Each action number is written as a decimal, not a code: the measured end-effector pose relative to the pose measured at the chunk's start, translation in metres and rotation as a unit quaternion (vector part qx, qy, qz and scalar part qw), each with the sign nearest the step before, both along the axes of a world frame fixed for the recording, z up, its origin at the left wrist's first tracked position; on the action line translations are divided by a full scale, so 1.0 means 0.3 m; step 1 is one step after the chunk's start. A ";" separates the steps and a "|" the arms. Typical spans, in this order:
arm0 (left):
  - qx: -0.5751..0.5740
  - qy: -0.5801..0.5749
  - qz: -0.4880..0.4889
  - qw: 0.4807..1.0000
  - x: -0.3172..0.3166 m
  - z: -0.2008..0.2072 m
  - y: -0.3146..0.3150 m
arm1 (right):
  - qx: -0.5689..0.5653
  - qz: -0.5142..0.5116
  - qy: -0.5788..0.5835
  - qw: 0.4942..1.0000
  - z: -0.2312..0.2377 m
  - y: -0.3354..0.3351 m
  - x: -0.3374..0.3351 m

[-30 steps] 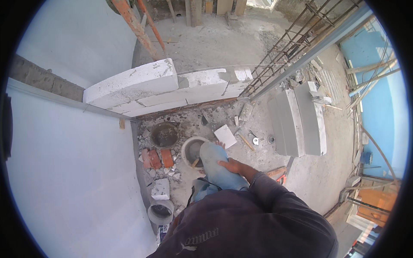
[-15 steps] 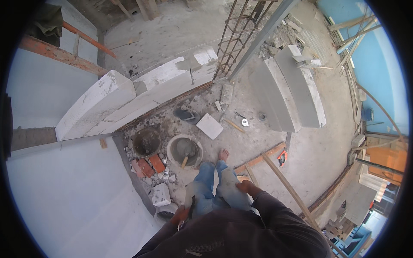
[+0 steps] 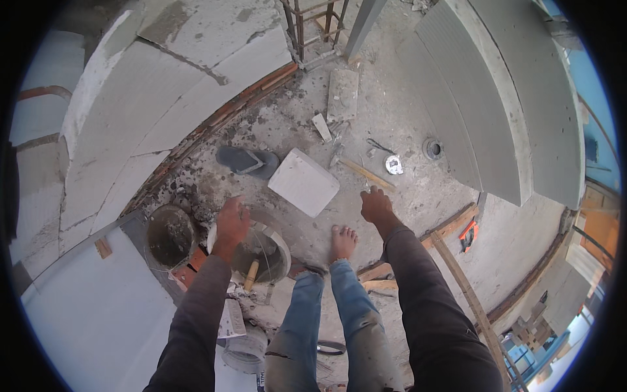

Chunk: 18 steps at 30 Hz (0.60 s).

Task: The person applies mortar to white blocks using a trowel, places them on a low wall, and taps them into position. The person also measures and cuts a block with a hand saw.

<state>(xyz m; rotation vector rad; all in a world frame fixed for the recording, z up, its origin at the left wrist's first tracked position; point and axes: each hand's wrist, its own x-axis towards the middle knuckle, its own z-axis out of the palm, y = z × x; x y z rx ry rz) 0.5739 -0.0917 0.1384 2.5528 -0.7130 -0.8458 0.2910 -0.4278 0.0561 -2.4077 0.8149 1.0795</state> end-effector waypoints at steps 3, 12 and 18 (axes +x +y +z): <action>0.036 -0.107 -0.091 0.989 0.114 -0.266 -0.107 | -0.088 0.105 -0.126 0.982 -0.166 -0.043 0.045; 0.185 -0.058 -0.020 0.981 0.124 -0.260 -0.151 | -0.005 -0.130 -0.100 0.986 -0.085 0.119 -0.082; -0.078 0.083 0.238 0.965 -0.125 0.210 -0.203 | -0.014 -0.447 -0.130 0.885 0.311 0.350 -0.410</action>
